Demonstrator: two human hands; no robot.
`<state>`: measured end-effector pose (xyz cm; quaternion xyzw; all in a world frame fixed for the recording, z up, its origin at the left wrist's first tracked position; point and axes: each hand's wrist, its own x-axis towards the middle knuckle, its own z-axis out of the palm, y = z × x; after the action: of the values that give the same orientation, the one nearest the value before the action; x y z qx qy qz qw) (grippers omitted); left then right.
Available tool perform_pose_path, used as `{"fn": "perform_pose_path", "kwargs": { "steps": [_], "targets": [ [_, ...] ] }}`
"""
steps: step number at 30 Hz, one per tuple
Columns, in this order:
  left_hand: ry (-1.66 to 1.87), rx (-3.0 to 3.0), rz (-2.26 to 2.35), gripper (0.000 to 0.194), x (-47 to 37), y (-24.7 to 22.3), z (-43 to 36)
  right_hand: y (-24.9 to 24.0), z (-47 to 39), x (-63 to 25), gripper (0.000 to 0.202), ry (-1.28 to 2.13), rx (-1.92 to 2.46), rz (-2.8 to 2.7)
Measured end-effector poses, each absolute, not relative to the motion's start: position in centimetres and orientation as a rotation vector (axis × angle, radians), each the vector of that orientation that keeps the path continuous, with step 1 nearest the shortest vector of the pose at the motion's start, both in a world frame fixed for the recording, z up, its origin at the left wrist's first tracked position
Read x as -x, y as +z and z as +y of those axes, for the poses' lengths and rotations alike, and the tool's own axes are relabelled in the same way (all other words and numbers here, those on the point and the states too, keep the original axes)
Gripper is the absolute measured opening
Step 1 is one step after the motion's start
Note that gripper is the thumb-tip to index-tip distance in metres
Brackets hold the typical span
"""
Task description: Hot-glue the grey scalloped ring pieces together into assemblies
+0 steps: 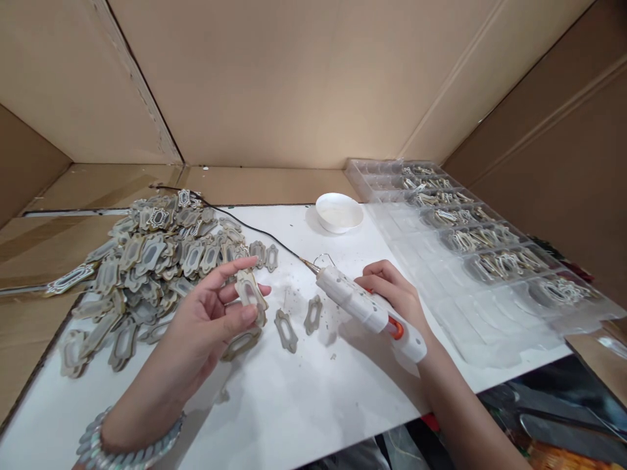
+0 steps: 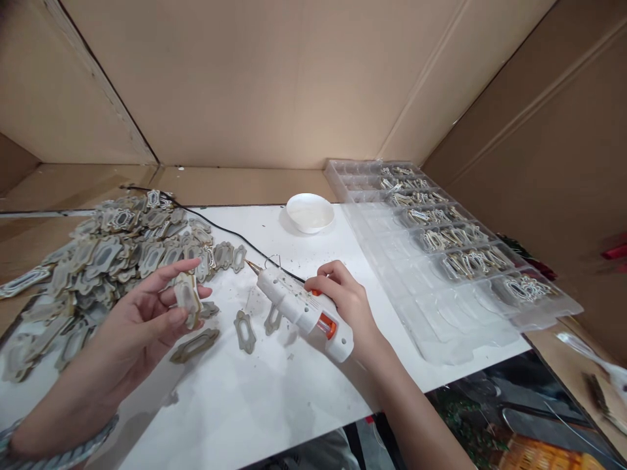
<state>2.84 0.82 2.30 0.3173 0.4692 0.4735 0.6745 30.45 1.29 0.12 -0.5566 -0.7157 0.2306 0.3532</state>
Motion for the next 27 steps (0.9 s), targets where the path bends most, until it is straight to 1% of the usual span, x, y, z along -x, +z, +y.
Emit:
{"fn": "perform_pose_path", "kwargs": {
  "steps": [4,10,13,18,22,27],
  "targets": [
    [1.050,-0.701,1.039,0.055,-2.99,1.96,0.80,0.05,1.32,-30.48,0.018,0.569,1.399,-1.849],
    [1.058,-0.630,1.115,0.053,-3.25,2.03,0.86,0.26,1.38,-30.48,0.017,0.564,1.393,-1.824],
    [1.051,-0.633,1.082,0.050,-3.17,2.19,0.80,0.37,1.37,-30.51,0.016,0.556,1.376,-1.824],
    [1.070,-0.691,1.038,0.051,-3.21,2.33,0.73,0.46,1.29,-30.48,0.015,0.595,1.333,-1.828],
    [1.068,-0.737,1.045,0.047,-3.22,2.52,0.71,0.34,1.26,-30.56,0.014,0.606,1.252,-1.853],
    [1.066,-0.764,1.044,0.051,-2.93,2.44,0.74,0.36,1.29,-30.70,0.014,0.609,1.200,-1.876]
  ]
}}
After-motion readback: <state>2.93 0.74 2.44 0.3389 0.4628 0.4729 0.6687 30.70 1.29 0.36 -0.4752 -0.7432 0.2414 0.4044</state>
